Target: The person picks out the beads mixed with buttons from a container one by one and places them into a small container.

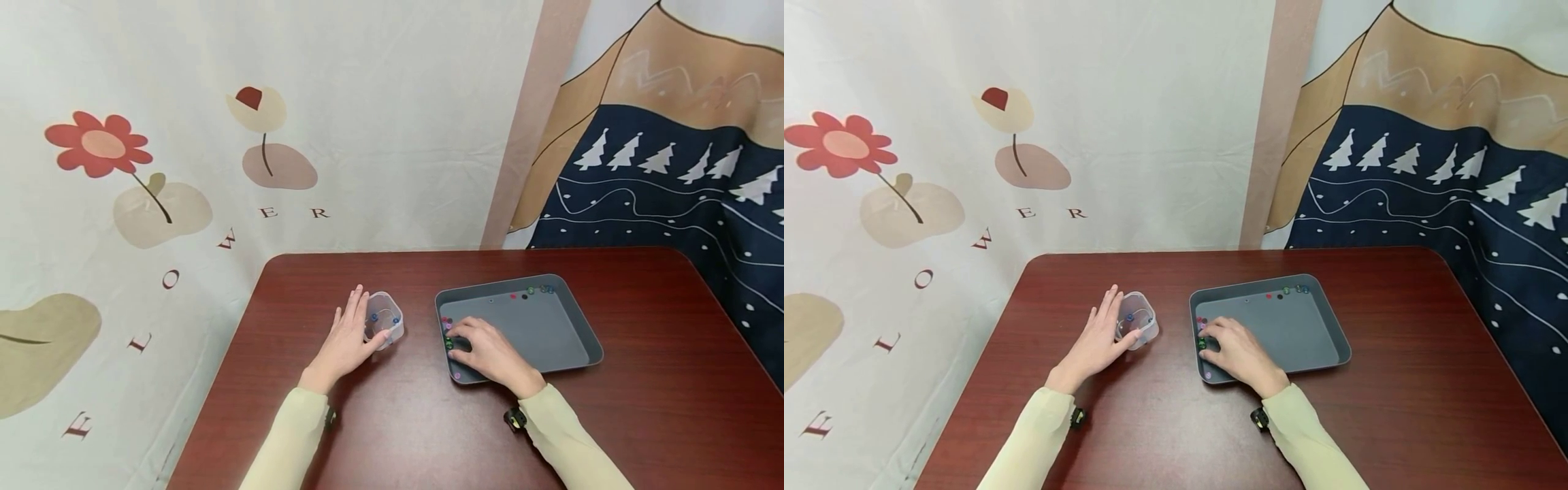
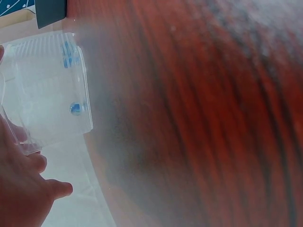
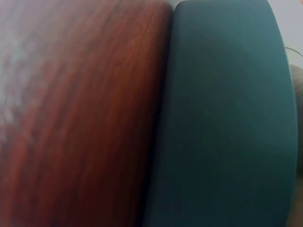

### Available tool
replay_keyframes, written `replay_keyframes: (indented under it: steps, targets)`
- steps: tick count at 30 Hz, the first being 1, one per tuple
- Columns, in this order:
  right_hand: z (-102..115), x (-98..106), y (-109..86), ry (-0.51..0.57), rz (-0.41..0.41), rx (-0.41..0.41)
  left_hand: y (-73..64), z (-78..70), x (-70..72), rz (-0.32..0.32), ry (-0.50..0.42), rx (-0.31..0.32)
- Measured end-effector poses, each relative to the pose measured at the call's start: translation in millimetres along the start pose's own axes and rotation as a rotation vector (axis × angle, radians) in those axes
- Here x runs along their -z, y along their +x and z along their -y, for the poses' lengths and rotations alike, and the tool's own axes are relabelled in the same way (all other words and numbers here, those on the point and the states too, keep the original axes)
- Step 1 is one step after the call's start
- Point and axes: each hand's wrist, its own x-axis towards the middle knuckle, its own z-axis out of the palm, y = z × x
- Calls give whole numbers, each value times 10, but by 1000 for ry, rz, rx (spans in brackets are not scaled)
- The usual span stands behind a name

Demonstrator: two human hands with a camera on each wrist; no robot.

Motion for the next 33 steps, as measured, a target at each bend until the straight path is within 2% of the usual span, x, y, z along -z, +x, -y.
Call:
replay_keyframes:
  steps: [13,23,33]
  targets:
    - [-16,-37,34,-37,15,5,4,14,-10,0,-1,-3]
    - [21,-51,49,-125,3,41,9,26,-27,-1,-11,3]
    - [8,-55,44,-103,1,3,5,31,-30,9,-19,10]
